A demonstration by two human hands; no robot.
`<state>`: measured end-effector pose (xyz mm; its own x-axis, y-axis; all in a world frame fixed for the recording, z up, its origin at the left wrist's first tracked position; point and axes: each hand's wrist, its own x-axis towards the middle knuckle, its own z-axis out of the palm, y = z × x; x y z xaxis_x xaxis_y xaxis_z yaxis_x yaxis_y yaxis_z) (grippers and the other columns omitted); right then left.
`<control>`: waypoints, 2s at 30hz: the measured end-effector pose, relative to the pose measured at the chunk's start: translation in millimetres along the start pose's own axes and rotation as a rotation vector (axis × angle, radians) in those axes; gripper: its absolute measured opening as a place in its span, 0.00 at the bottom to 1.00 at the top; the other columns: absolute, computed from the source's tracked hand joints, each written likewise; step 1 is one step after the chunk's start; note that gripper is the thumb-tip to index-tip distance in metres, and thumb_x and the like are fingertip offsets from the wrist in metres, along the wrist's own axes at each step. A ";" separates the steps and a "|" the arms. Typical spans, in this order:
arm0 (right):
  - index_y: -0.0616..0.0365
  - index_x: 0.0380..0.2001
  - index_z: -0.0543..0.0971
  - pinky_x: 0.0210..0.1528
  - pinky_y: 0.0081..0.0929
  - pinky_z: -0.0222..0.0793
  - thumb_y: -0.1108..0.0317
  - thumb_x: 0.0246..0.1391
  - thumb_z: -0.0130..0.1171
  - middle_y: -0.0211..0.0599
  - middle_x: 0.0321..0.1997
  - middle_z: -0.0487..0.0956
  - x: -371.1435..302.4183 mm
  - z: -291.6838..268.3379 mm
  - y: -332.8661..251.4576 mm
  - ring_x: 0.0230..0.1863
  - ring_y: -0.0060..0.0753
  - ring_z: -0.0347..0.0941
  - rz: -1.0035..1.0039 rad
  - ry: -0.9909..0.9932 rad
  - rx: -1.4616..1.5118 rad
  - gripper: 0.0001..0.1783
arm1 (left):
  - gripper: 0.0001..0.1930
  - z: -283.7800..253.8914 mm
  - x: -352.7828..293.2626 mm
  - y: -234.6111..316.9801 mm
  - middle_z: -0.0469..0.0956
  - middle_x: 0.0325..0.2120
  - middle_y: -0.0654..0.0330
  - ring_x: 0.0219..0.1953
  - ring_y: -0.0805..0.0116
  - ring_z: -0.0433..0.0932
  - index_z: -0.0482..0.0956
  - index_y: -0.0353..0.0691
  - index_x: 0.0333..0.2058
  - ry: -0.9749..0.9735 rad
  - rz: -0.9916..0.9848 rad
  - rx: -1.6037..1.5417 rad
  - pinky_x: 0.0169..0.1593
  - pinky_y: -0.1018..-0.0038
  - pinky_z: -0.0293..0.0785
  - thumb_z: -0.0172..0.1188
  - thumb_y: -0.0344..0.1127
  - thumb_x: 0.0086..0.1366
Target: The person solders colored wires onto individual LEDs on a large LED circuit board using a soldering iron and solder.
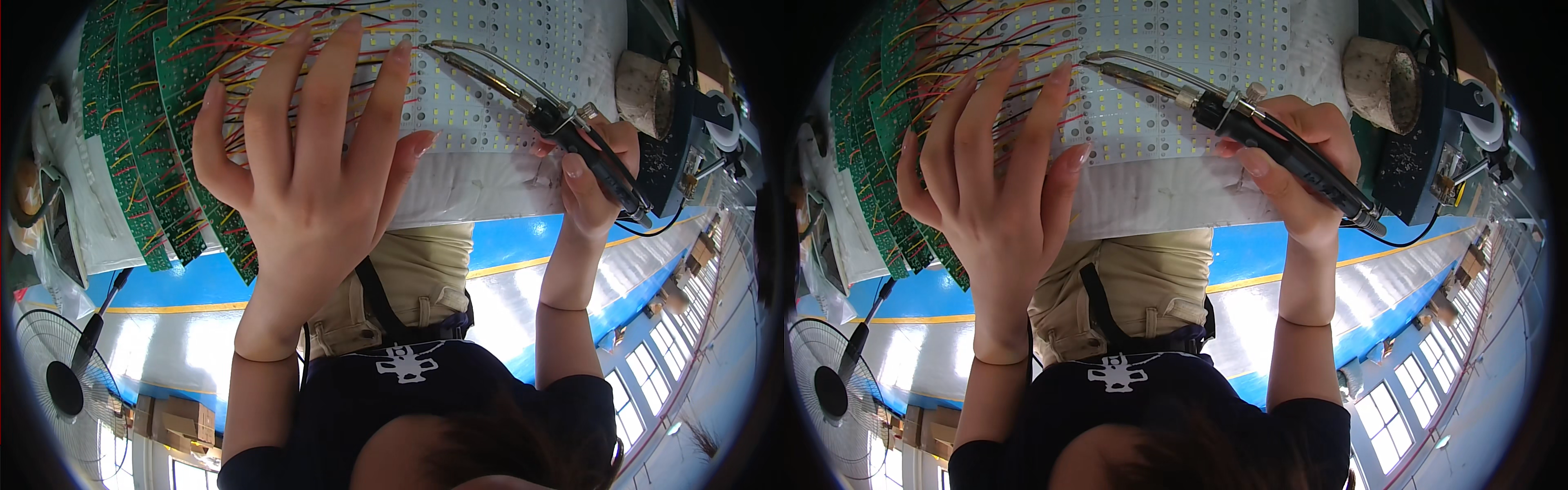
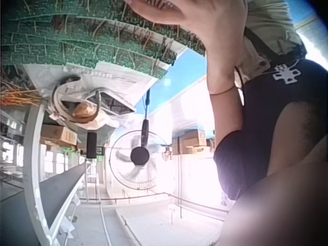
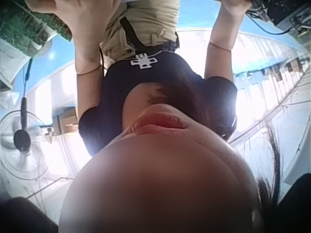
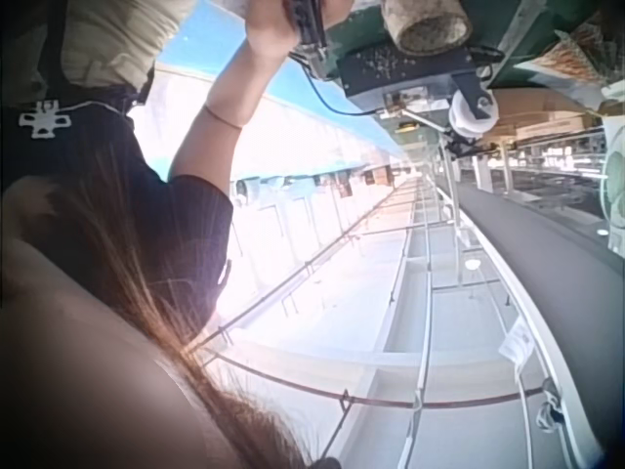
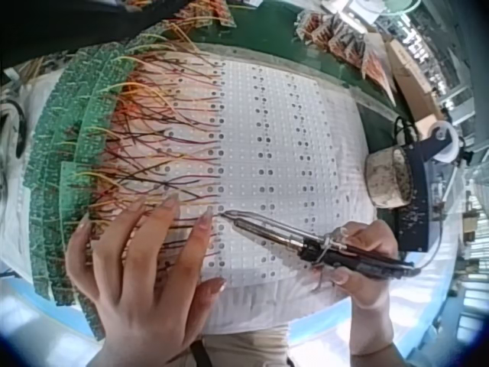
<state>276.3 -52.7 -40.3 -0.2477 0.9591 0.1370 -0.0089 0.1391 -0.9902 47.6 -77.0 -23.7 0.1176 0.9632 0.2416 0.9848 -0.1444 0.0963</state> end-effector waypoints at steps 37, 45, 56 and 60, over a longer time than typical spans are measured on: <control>0.63 0.34 0.70 0.32 0.28 0.73 0.78 0.44 0.63 0.48 0.31 0.73 -1.3 0.6 5.0 0.29 0.36 0.76 -0.132 -0.004 -0.102 0.14 | 0.18 1.5 -1.0 -0.3 0.70 0.52 0.67 0.53 0.67 0.67 0.78 0.59 0.48 0.003 -0.009 -0.020 0.60 0.59 0.48 0.50 0.52 0.63; 0.61 0.33 0.66 0.33 0.31 0.74 0.78 0.45 0.62 0.47 0.32 0.73 -4.6 -1.7 5.0 0.30 0.37 0.76 -0.077 0.021 -0.054 0.15 | 0.18 16.2 -5.5 -18.7 0.70 0.52 0.67 0.53 0.67 0.67 0.78 0.59 0.48 0.079 0.073 -0.075 0.60 0.59 0.47 0.50 0.53 0.63; 0.59 0.32 0.65 0.36 0.34 0.75 0.80 0.44 0.62 0.46 0.33 0.72 -4.4 -2.2 6.0 0.32 0.39 0.76 -0.062 -0.011 -0.023 0.16 | 0.18 16.5 -5.4 -19.3 0.69 0.52 0.66 0.54 0.66 0.67 0.77 0.59 0.48 0.076 0.080 -0.067 0.60 0.58 0.47 0.51 0.53 0.62; 0.59 0.32 0.64 0.37 0.35 0.75 0.80 0.44 0.62 0.47 0.33 0.72 -4.5 -2.6 5.4 0.32 0.40 0.76 -0.054 -0.020 -0.037 0.16 | 0.18 17.5 -5.8 -19.4 0.70 0.51 0.66 0.54 0.66 0.67 0.77 0.59 0.48 0.085 0.079 -0.074 0.60 0.58 0.47 0.50 0.53 0.62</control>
<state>279.9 -55.6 -46.2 -0.2671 0.9450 0.1889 0.0132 0.1996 -0.9798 30.0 -75.8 -44.0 0.1801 0.9261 0.3314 0.9605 -0.2383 0.1439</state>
